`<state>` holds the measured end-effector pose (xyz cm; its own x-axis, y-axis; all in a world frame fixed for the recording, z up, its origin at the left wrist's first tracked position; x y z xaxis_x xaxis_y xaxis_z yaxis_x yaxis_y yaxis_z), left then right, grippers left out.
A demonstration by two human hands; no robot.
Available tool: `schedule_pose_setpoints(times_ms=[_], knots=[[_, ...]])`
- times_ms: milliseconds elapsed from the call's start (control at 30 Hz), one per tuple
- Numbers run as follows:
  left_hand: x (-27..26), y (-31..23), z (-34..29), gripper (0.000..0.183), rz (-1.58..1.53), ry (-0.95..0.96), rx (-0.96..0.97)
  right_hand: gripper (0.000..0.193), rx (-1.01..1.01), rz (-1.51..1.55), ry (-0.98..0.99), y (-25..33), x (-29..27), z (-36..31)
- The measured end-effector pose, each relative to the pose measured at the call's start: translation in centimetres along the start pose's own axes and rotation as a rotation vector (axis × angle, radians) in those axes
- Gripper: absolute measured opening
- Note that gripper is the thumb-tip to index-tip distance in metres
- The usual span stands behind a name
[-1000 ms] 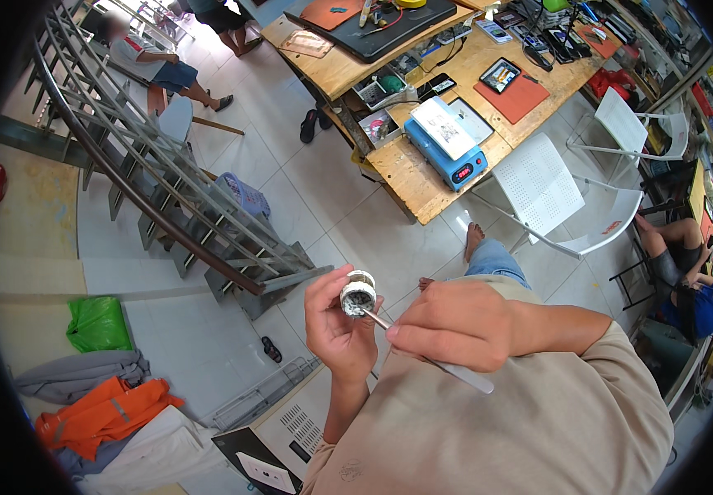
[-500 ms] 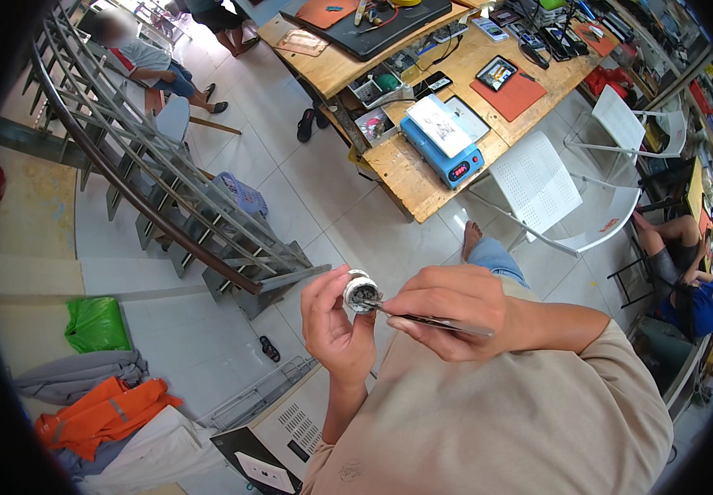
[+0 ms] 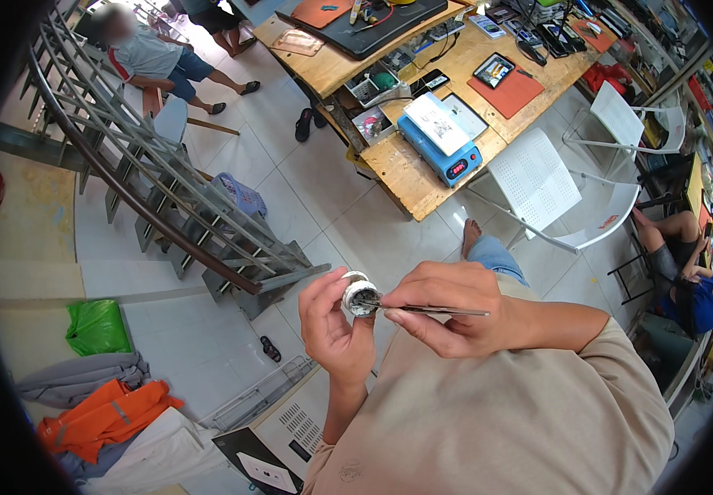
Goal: The person uses a soldering iron and solder to repair a small circuit board. They apply flux, heat the components, and add solder to the joints. The person then uses a magnifying lamp to inspect the work and applies a substance from a small container to the board.
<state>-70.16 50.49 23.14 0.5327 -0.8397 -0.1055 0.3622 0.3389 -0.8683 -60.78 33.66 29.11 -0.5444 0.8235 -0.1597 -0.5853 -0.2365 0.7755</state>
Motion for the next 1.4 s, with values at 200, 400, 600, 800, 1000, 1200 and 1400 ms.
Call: schedule_pose_setpoints(times_ms=[200,400,600,800,1000,1200,1400], knots=[[0.0,-0.07,0.05,0.045,0.02,-0.003,0.006,0.021,0.001,0.009,-0.003,0.0,-0.02,0.09],[0.07,-0.15,0.17,0.044,0.038,-0.001,0.008,0.022,0.029,0.018,-0.018,-0.12,0.04,0.09],[0.15,-0.26,0.38,0.044,0.034,0.003,0.016,0.022,0.01,-0.002,-0.026,0.08,0.02,0.36],[0.23,-0.26,0.46,0.044,0.037,0.003,0.016,0.022,-0.017,-0.029,-0.013,0.16,-0.06,0.49],[0.36,-0.23,0.51,0.045,0.045,0.006,0.022,0.022,-0.033,-0.035,-0.011,0.14,-0.12,0.46],[0.48,-0.3,0.57,0.046,0.048,0.011,0.023,0.023,-0.078,-0.045,0.008,0.23,-0.21,0.37],[0.53,-0.3,0.58,0.046,0.03,0.009,0.008,0.024,-0.107,-0.056,0.009,0.27,-0.2,0.35]])
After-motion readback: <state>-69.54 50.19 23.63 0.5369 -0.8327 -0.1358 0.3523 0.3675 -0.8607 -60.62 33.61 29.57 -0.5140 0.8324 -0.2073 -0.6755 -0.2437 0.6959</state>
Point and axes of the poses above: each hand's wrist, its own z-axis towards the middle knuckle, its own x-axis out of the palm, y = z × x, the point moved 7 cm from there along z, towards the middle knuckle, and after that the axes turned 2 degrees about y, right-handed, at the moved point
